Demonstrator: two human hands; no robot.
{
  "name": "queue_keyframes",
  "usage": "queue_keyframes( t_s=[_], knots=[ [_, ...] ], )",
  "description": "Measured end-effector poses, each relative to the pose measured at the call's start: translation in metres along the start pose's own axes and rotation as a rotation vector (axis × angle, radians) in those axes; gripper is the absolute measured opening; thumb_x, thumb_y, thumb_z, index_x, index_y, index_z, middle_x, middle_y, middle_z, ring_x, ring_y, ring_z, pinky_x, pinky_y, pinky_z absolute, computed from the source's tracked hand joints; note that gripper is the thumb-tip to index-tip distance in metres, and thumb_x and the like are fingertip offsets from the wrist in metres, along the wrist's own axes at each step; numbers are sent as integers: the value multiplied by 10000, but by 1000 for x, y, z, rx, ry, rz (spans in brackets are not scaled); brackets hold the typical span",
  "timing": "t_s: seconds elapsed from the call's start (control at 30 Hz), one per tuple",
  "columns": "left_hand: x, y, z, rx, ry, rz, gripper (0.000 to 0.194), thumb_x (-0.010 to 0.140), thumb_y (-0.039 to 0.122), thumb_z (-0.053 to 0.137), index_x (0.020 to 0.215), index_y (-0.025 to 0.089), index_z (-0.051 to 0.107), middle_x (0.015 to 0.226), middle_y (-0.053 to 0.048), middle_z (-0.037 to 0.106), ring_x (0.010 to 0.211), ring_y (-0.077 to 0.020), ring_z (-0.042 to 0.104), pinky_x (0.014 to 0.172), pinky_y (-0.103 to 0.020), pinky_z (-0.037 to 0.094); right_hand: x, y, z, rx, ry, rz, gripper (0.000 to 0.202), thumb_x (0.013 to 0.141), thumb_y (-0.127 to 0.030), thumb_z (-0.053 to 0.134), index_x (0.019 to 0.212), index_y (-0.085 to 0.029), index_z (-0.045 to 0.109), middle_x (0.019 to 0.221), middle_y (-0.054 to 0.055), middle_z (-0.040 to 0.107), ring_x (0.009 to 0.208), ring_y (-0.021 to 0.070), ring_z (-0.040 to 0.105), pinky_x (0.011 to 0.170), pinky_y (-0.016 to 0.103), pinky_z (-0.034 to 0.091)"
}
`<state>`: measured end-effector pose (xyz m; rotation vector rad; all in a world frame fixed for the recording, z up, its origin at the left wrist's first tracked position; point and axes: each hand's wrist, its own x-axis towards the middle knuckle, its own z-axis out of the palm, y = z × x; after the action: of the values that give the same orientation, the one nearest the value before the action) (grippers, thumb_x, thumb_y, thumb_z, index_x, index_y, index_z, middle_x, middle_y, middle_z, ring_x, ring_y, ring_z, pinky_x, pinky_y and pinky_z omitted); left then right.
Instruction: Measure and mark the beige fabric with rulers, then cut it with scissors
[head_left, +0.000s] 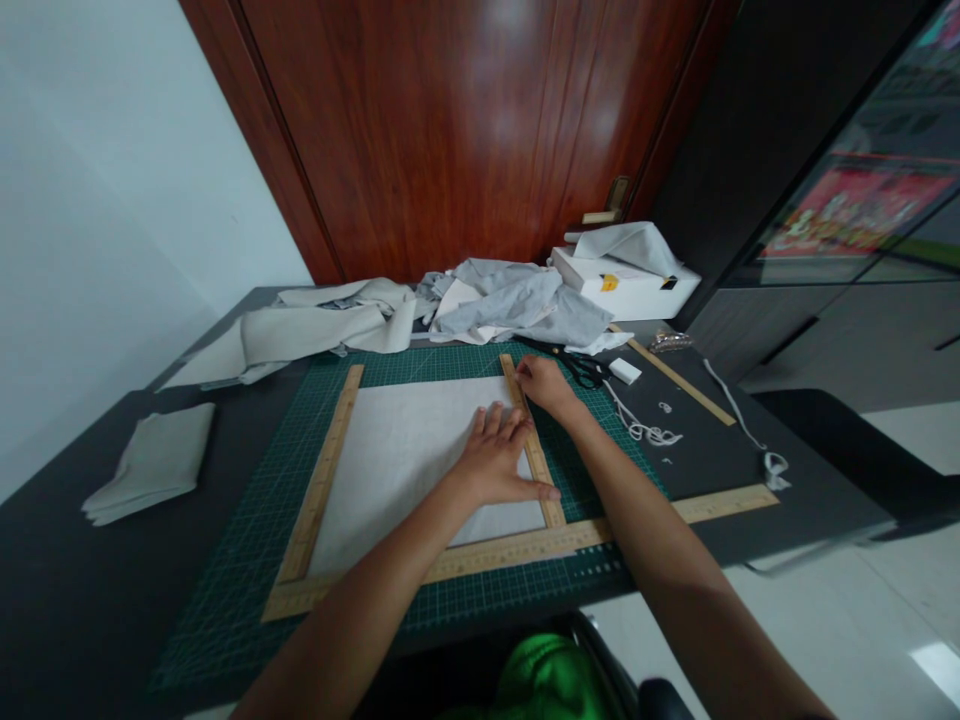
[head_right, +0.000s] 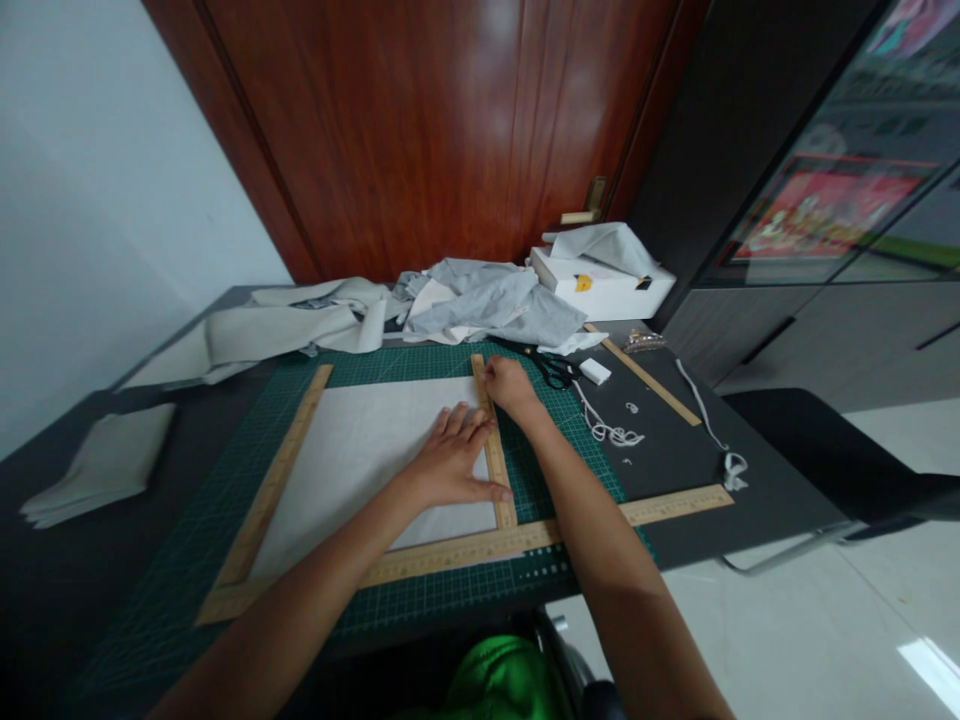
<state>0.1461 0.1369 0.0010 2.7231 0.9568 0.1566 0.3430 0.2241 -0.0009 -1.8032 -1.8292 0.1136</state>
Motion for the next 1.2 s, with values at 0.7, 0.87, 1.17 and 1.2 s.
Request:
queue_keyframes(
  t_s=[0.7, 0.87, 1.17, 1.2],
  knots=[
    [0, 0, 2, -1, 15, 12, 1249, 718, 993, 537, 1619, 146, 360, 1725, -190, 274, 1603, -484, 116, 1298, -635, 21, -16, -1, -37, -3, -269, 7, 160, 736, -84, 794, 678, -214, 721, 734, 1, 746, 686, 159, 648, 611, 241, 426],
    [-1, 0, 1, -8, 13, 9, 1239, 724, 988, 542, 1615, 143, 367, 1725, -187, 276, 1605, -481, 113, 1299, -638, 18, -13, -5, -35, -11, -171, 11, 83, 822, -123, 735, 783, -191, 761, 852, 53, 793, 801, 190, 700, 722, 250, 483],
    [0, 0, 2, 10, 2, 1, 1247, 725, 984, 552, 1614, 130, 366, 1721, -209, 272, 1602, -488, 112, 1299, -639, 22, -10, -12, -14, -49, -20, 55, 131, 909, -142, 637, 894, -165, 766, 947, 92, 821, 899, 209, 742, 783, 246, 507],
    [0, 0, 2, 11, -1, 3, 1244, 725, 987, 547, 1614, 136, 367, 1722, -205, 272, 1604, -483, 111, 1300, -635, 17, -10, -12, -13, -55, -20, 59, 132, 910, -142, 637, 892, -166, 766, 951, 91, 822, 900, 208, 744, 786, 244, 507]
  ],
)
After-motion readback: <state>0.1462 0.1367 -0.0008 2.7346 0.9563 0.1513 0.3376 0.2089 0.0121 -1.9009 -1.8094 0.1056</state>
